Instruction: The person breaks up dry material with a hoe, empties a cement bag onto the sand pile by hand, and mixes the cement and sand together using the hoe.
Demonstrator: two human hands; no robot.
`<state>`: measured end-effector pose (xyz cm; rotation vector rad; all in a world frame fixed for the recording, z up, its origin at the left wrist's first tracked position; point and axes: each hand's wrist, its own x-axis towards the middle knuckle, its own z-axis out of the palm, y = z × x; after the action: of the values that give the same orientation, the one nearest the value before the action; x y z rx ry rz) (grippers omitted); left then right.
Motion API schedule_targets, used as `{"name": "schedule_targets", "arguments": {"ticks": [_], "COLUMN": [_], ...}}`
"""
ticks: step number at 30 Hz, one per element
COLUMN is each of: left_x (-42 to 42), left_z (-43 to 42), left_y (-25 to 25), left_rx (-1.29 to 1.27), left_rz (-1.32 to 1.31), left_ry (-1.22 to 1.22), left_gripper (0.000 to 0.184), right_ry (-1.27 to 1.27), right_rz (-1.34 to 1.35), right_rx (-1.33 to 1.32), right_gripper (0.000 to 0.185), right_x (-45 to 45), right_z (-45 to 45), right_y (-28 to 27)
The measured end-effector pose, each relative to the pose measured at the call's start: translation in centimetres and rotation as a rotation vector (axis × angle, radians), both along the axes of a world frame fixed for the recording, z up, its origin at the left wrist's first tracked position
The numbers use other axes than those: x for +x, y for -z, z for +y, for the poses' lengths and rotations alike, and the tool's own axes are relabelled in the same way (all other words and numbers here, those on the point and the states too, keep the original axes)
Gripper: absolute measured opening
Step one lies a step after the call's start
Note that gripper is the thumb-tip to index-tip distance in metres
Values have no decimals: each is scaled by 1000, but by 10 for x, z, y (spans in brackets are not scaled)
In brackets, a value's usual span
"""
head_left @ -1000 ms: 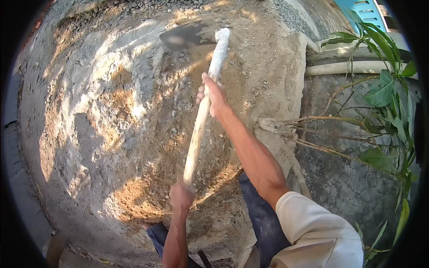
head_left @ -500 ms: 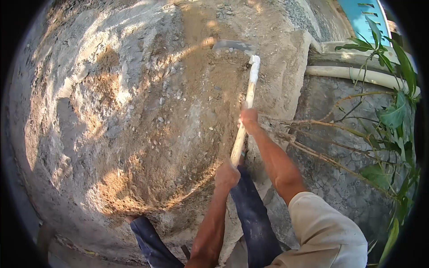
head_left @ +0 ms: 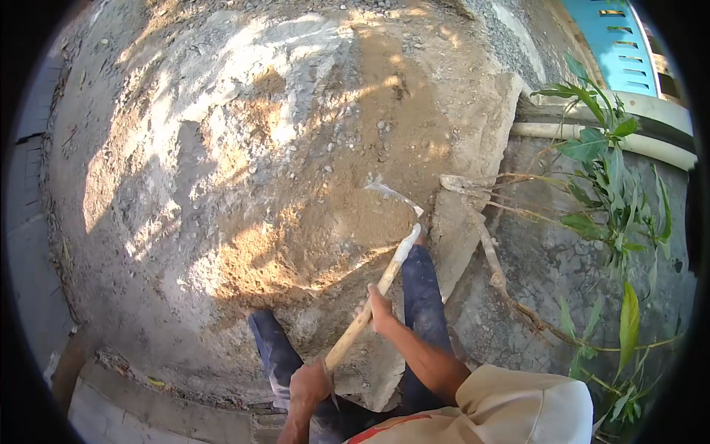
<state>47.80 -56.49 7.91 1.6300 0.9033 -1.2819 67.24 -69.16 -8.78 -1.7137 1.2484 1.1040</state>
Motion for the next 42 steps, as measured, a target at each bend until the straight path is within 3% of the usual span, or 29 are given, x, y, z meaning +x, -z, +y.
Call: {"name": "schedule_targets", "arguments": {"ticks": [2, 7, 9, 12, 14, 17, 20, 23, 24, 26, 28, 31, 33, 37, 39, 42], "left_x": [-53, -176, -209, -193, -114, 9, 144, 225, 236, 226, 192, 155, 148, 111, 89, 44], "left_z": [34, 64, 47, 16, 15, 28, 70, 122, 138, 138, 104, 76, 52, 15, -25, -49], "left_y": [-45, -107, -105, -65, -31, 53, 110, 152, 165, 206, 247, 239, 225, 190, 178, 126], "left_rx": [46, 61, 138, 206, 327, 370, 279, 214, 127, 45, 183, 75, 80, 160, 174, 214], "left_rz": [23, 198, 73, 79, -33, -306, -521, -565, -577, -584, -561, -396, -375, -280, -246, -158], "left_ry": [57, 90, -28, -129, -275, -459, -738, -937, -993, -1048, -1091, -1172, -1142, -971, -986, -814], "left_gripper": [22, 17, 21, 28, 27, 37, 43, 45, 47, 48, 46, 48, 48, 46, 46, 41], "right_ry": [457, 502, 419, 272, 109, -108, -420, -581, -683, -846, -1030, -913, -936, -847, -817, -711], "right_rz": [171, 315, 317, 215, -19, -386, -765, -890, -926, -920, -849, -736, -640, -490, -416, -307], "right_rx": [331, 414, 451, 560, 592, 848, 984, 913, 778, 571, 364, 387, 366, 337, 334, 357], "right_gripper": [38, 35, 30, 25, 26, 27, 29, 21, 21, 23, 21, 21, 26, 23, 19, 18], "right_x": [-32, -99, -95, -41, 25, 143, 237, 280, 287, 280, 243, 206, 197, 168, 141, 93], "right_z": [-1, 15, 53, 101, 146, 221, 309, 377, 395, 412, 403, 363, 340, 281, 247, 197], "right_y": [-21, -35, -73, -91, -99, -95, -95, -42, -12, 57, 117, 142, 133, 165, 148, 129]}}
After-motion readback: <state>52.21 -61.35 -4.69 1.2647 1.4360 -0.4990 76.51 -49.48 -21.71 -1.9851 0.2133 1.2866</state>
